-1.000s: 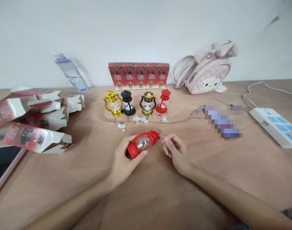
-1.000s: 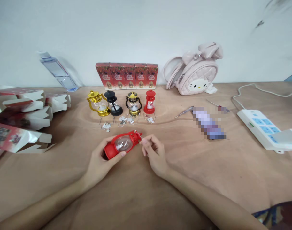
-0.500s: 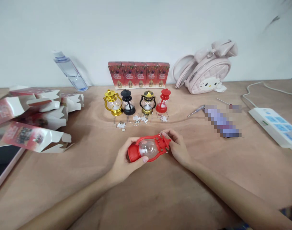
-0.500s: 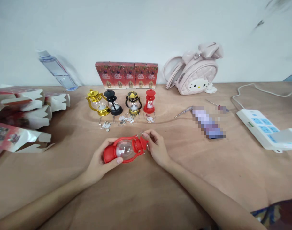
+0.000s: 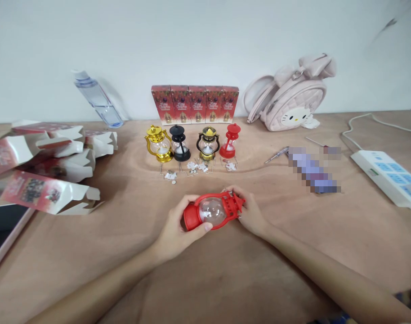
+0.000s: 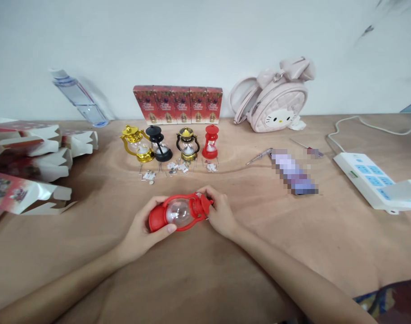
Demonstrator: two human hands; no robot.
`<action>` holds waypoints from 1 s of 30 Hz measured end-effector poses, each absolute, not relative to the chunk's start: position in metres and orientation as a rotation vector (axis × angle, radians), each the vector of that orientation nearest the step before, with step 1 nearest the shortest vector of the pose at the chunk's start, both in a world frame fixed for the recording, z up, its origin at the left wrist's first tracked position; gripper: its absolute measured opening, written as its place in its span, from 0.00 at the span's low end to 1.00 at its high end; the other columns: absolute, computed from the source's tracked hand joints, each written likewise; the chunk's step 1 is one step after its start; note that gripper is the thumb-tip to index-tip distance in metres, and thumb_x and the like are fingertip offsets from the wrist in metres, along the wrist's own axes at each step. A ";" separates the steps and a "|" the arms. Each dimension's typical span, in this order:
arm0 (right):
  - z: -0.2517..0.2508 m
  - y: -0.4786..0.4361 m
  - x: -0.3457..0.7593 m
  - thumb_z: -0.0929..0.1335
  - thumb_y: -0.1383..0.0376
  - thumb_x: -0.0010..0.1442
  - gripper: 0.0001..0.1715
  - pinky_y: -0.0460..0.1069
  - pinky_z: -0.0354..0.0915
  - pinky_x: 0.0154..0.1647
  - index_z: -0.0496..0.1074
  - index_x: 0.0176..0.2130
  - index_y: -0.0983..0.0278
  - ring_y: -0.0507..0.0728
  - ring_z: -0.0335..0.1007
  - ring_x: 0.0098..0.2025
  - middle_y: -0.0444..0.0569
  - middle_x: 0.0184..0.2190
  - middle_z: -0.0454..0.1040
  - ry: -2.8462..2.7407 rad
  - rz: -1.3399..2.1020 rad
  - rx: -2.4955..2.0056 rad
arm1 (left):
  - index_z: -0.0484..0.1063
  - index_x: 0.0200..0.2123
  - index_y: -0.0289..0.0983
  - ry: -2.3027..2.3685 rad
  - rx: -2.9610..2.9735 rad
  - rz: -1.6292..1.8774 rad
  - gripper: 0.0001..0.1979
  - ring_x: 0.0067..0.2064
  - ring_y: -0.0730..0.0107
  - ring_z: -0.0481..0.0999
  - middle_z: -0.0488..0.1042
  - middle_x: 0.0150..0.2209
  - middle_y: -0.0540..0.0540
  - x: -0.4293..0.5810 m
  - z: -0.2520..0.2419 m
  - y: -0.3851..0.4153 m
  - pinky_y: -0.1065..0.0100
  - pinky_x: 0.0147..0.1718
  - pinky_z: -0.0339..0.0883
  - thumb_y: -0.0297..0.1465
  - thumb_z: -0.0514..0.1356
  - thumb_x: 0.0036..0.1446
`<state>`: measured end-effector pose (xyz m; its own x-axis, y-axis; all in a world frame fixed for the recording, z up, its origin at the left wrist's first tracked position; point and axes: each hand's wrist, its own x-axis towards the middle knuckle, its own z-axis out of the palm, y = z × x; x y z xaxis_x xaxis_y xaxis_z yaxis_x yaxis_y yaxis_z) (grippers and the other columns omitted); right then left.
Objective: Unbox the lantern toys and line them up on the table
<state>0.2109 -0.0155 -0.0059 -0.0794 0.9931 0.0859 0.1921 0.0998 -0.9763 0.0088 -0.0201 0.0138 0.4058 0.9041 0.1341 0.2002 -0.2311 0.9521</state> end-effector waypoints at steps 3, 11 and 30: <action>-0.003 -0.017 0.210 0.64 0.68 0.55 0.03 0.45 0.60 0.33 0.68 0.31 0.62 0.51 0.65 0.30 0.41 0.25 0.70 -1.424 1.062 -1.274 | 0.65 0.41 0.38 0.997 1.690 0.896 0.16 0.36 0.68 0.74 0.74 0.37 0.48 0.009 0.015 -0.020 0.69 0.35 0.69 0.36 0.64 0.50; -0.003 -0.018 0.211 0.62 0.59 0.62 0.10 0.46 0.59 0.33 0.64 0.32 0.61 0.51 0.63 0.30 0.43 0.27 0.69 -1.392 0.944 -1.283 | 0.66 0.36 0.37 1.038 1.712 0.857 0.16 0.29 0.71 0.70 0.72 0.30 0.51 0.008 0.016 -0.020 0.72 0.28 0.65 0.39 0.65 0.48; -0.008 -0.013 0.212 0.66 0.47 0.57 0.20 0.43 0.46 0.18 0.61 0.32 0.60 0.46 0.45 0.16 0.35 0.16 0.55 -1.168 1.362 -1.091 | 0.66 0.36 0.37 1.296 1.647 0.991 0.17 0.31 0.69 0.71 0.73 0.32 0.50 0.011 0.012 -0.017 0.69 0.32 0.67 0.40 0.65 0.46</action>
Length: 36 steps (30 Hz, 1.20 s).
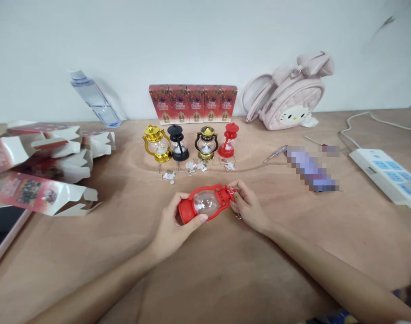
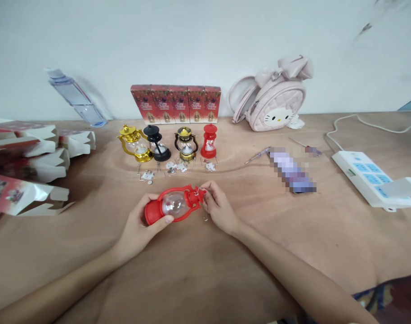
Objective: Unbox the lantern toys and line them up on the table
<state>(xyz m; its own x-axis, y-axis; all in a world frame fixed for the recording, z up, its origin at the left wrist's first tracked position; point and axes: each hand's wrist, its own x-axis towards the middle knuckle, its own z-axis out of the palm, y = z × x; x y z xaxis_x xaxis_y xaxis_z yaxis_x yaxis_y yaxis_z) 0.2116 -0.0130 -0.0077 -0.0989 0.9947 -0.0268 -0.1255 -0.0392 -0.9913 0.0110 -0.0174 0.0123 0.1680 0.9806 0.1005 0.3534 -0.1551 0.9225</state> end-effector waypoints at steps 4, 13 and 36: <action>-0.005 -0.008 0.214 0.68 0.50 0.57 0.17 0.43 0.43 0.15 0.62 0.32 0.60 0.45 0.44 0.15 0.34 0.16 0.54 -0.921 1.313 -1.074 | 0.64 0.34 0.38 1.276 1.565 1.046 0.16 0.30 0.71 0.70 0.71 0.30 0.51 0.011 0.013 -0.015 0.71 0.30 0.67 0.40 0.64 0.47; -0.017 0.028 0.261 0.70 0.50 0.52 0.19 0.42 0.54 0.17 0.63 0.31 0.62 0.44 0.55 0.18 0.39 0.28 0.65 -0.676 0.671 -1.190 | 0.62 0.35 0.38 1.183 1.492 1.023 0.17 0.31 0.71 0.72 0.71 0.31 0.51 0.012 0.015 -0.016 0.70 0.31 0.68 0.39 0.64 0.46; -0.027 0.057 0.304 0.62 0.64 0.62 0.16 0.57 0.63 0.48 0.79 0.39 0.62 0.61 0.68 0.44 0.54 0.41 0.76 -1.859 0.046 -1.620 | 0.63 0.47 0.43 1.184 2.197 1.593 0.29 0.41 0.62 0.72 0.71 0.41 0.46 0.001 -0.006 -0.031 0.61 0.41 0.65 0.35 0.71 0.42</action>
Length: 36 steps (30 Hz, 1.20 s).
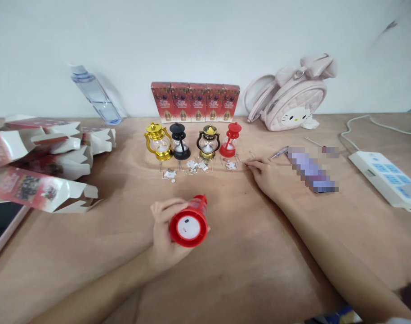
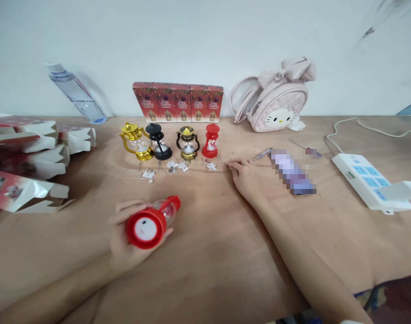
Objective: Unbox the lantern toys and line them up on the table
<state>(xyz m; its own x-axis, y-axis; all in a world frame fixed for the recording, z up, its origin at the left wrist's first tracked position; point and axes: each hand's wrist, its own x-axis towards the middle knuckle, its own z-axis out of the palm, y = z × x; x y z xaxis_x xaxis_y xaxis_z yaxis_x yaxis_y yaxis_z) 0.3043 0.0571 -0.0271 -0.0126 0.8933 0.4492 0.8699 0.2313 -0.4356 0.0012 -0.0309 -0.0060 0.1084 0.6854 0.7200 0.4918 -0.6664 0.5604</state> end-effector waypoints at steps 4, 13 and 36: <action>-0.028 0.054 0.302 0.60 0.66 0.64 0.17 0.57 0.64 0.48 0.77 0.41 0.63 0.61 0.67 0.45 0.55 0.42 0.75 -1.894 -0.042 -1.648 | 0.65 0.45 0.45 1.118 2.376 1.609 0.24 0.41 0.61 0.74 0.74 0.40 0.48 -0.004 -0.005 -0.030 0.59 0.42 0.61 0.36 0.69 0.45; -0.008 0.011 0.257 0.66 0.70 0.60 0.14 0.54 0.69 0.41 0.68 0.47 0.60 0.58 0.71 0.42 0.53 0.40 0.73 -1.906 -0.313 -1.147 | 0.63 0.52 0.48 1.024 2.633 1.480 0.20 0.52 0.58 0.71 0.75 0.46 0.46 -0.009 0.005 -0.005 0.56 0.48 0.53 0.26 0.59 0.58; 0.002 -0.032 0.192 0.65 0.68 0.62 0.04 0.48 0.60 0.32 0.68 0.34 0.64 0.51 0.66 0.29 0.46 0.28 0.75 -2.020 0.154 -0.908 | 0.68 0.52 0.43 0.961 2.915 1.174 0.17 0.47 0.59 0.70 0.76 0.44 0.45 -0.005 0.002 -0.009 0.58 0.41 0.51 0.25 0.56 0.60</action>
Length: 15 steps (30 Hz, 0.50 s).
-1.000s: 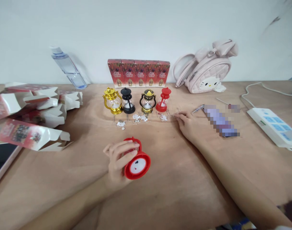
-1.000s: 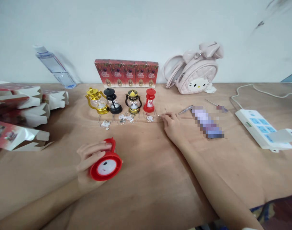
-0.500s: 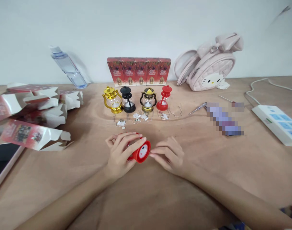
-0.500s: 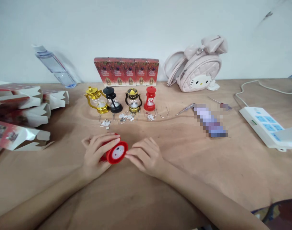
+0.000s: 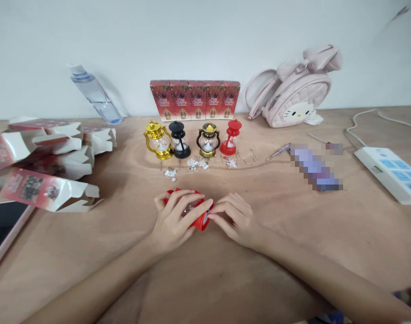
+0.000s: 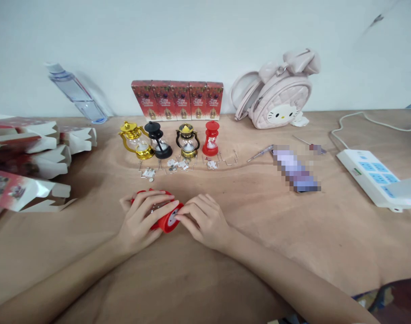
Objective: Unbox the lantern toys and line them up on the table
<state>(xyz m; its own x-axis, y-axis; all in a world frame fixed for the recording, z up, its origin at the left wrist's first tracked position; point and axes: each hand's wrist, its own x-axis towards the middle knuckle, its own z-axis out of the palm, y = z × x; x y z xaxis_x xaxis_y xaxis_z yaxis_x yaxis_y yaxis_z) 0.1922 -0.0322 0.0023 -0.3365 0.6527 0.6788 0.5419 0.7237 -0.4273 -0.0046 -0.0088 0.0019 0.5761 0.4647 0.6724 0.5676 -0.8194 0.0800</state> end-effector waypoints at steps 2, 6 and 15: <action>0.001 -0.032 0.192 0.65 0.68 0.63 0.04 0.48 0.60 0.33 0.68 0.34 0.64 0.52 0.66 0.30 0.46 0.29 0.75 -2.032 0.197 -0.922 | 0.68 0.52 0.43 -0.882 -2.667 -1.058 0.18 0.47 0.59 0.70 0.75 0.44 0.45 -0.005 0.001 -0.009 0.58 0.41 0.51 0.24 0.56 0.59; 0.000 -0.031 0.193 0.64 0.67 0.63 0.04 0.49 0.59 0.34 0.66 0.34 0.64 0.52 0.65 0.31 0.47 0.30 0.74 -2.044 0.233 -0.940 | 0.68 0.52 0.41 -0.873 -2.678 -1.041 0.19 0.46 0.58 0.70 0.75 0.44 0.44 -0.005 0.001 -0.009 0.58 0.40 0.51 0.24 0.55 0.58; -0.001 -0.031 0.193 0.63 0.68 0.62 0.03 0.49 0.60 0.35 0.66 0.35 0.63 0.52 0.66 0.33 0.47 0.30 0.72 -2.028 0.297 -0.937 | 0.67 0.53 0.41 -0.899 -2.686 -1.034 0.20 0.45 0.59 0.69 0.75 0.44 0.44 -0.004 0.004 -0.009 0.59 0.39 0.50 0.24 0.55 0.57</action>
<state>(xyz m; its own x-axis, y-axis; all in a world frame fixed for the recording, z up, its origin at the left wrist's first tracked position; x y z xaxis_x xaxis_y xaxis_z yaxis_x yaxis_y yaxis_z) 0.1930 -0.0314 -0.0010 -0.3494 0.7125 0.6085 0.5082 0.6897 -0.5158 -0.0045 -0.0094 0.0040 0.5887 0.4862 0.6458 0.5725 -0.8148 0.0915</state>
